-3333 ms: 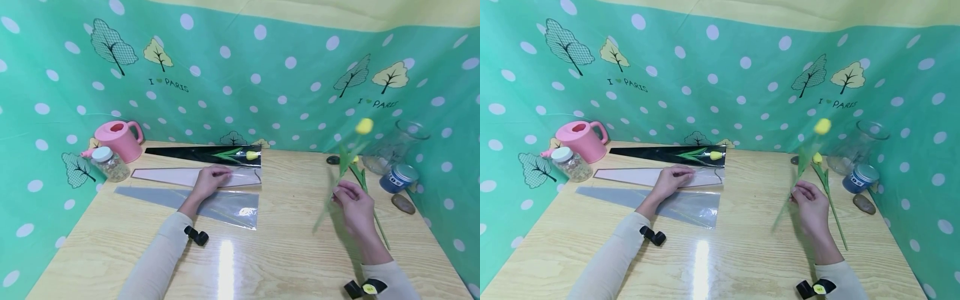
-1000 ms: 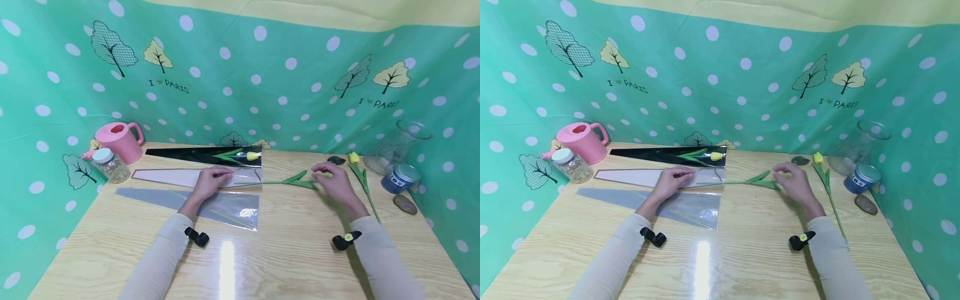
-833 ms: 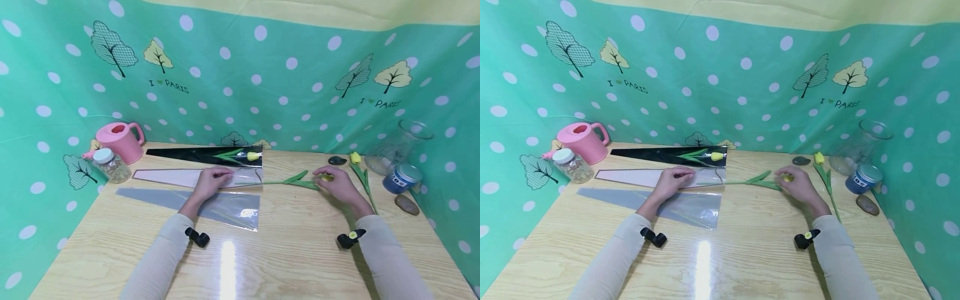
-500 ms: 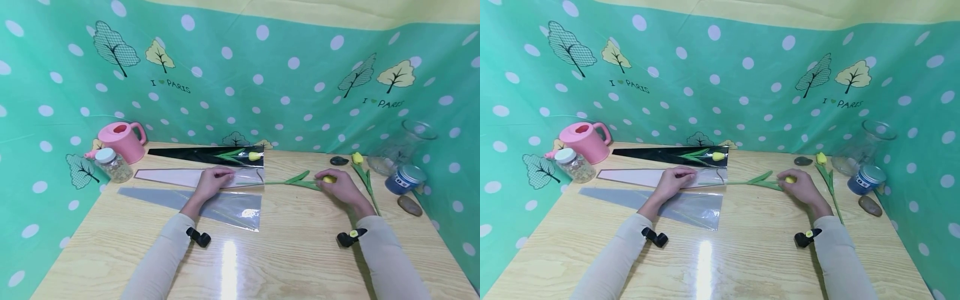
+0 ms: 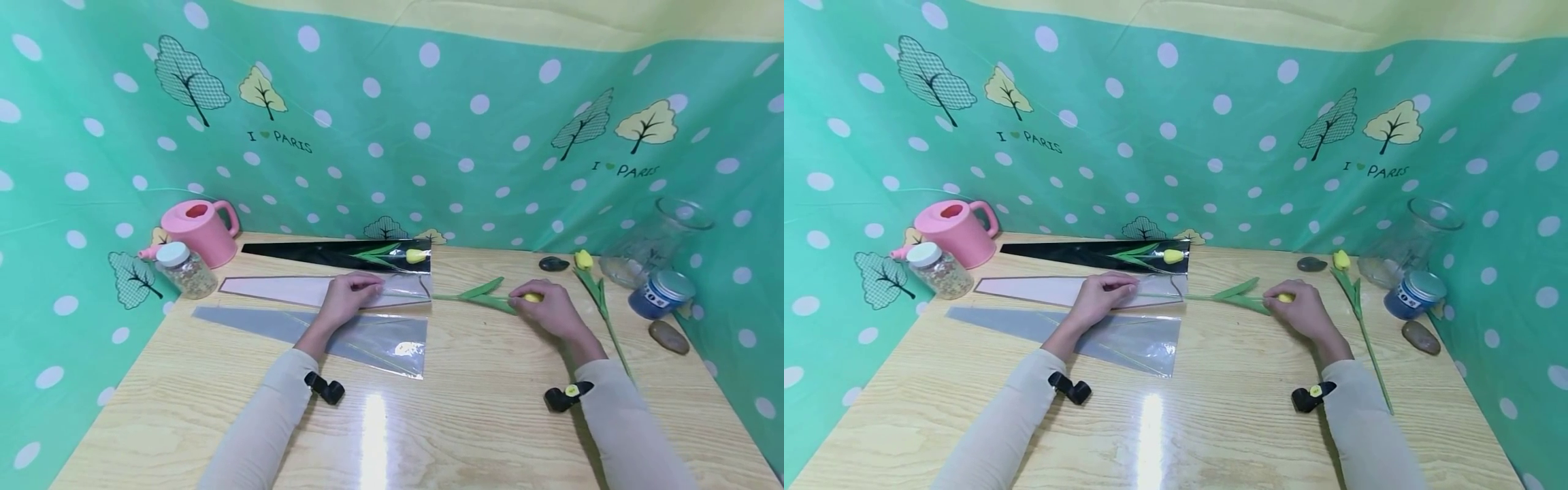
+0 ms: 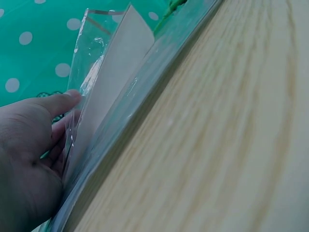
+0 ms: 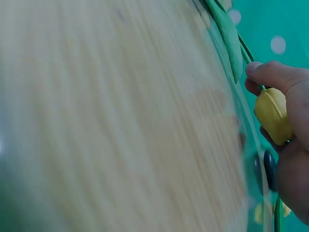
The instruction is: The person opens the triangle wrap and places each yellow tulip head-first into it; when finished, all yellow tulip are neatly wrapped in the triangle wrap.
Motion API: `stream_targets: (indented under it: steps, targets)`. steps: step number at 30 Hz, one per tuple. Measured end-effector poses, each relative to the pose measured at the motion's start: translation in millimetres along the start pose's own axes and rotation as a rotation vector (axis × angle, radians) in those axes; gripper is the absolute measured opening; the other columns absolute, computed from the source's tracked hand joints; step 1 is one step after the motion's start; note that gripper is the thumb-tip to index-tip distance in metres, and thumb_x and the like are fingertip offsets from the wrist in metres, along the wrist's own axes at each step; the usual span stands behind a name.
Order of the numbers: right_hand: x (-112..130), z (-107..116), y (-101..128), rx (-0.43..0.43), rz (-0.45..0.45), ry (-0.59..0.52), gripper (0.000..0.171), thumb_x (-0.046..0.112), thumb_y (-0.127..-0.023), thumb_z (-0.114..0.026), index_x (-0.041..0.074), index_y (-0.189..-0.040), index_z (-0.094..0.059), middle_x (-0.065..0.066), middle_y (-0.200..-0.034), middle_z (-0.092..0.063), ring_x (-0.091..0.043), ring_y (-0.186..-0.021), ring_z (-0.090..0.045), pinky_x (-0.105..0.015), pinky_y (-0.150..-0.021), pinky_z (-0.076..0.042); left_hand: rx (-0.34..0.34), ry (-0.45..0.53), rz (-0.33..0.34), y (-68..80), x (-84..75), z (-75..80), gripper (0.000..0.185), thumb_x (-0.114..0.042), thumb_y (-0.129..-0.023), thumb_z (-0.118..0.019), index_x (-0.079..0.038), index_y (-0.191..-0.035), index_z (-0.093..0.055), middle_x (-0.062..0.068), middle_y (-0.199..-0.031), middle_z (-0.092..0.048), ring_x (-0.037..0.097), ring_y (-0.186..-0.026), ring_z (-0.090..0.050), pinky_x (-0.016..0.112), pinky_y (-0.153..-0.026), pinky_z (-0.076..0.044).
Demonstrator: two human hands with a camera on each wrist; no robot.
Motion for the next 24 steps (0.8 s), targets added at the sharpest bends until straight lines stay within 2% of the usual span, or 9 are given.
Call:
stream_targets:
  steps: [13, 18, 24]
  targets:
    - [43, -39, -9, -0.003, 0.025, -0.073, 0.011, 0.019, -0.093, -0.078, 0.015, -0.103, -0.08, -0.006, -0.108, -0.075, -0.024, -0.109, -0.062, -0.027, -0.09, -0.051, 0.005, -0.039, -0.03, 1.1, -3.1, -3.9, 0.015, -0.018, -0.094, -0.077, -0.013, -0.107, -0.082, 0.008, -0.119, -0.076, 0.025, -0.119, -0.069, 0.042, -0.104, -0.055]
    - [53, -52, -14, -0.004, 0.024, -0.1, 0.011, 0.017, -0.093, -0.078, 0.013, -0.103, -0.081, -0.008, -0.108, -0.075, -0.026, -0.11, -0.063, -0.032, -0.091, -0.053, -0.002, -0.058, -0.036, 0.7, -4.9, -4.8, 0.015, -0.016, -0.093, -0.077, -0.013, -0.107, -0.082, 0.009, -0.12, -0.076, 0.027, -0.121, -0.068, 0.044, -0.107, -0.054]
    - [61, -69, -20, 0.001, 0.04, -0.118, 0.01, 0.017, -0.09, -0.08, 0.014, -0.1, -0.081, -0.007, -0.104, -0.075, -0.027, -0.108, -0.064, -0.041, -0.098, -0.05, 0.0, -0.079, -0.053, 0.8, -9.1, -6.5, 0.016, -0.016, -0.093, -0.078, -0.012, -0.107, -0.082, 0.01, -0.12, -0.076, 0.027, -0.121, -0.068, 0.044, -0.108, -0.053]
Point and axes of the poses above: each hand's wrist, its own y-axis away from the middle knuckle, its own z-axis out of the back of the hand, x = y × z, the point moved 4 cm from there along -y, towards the middle knuckle
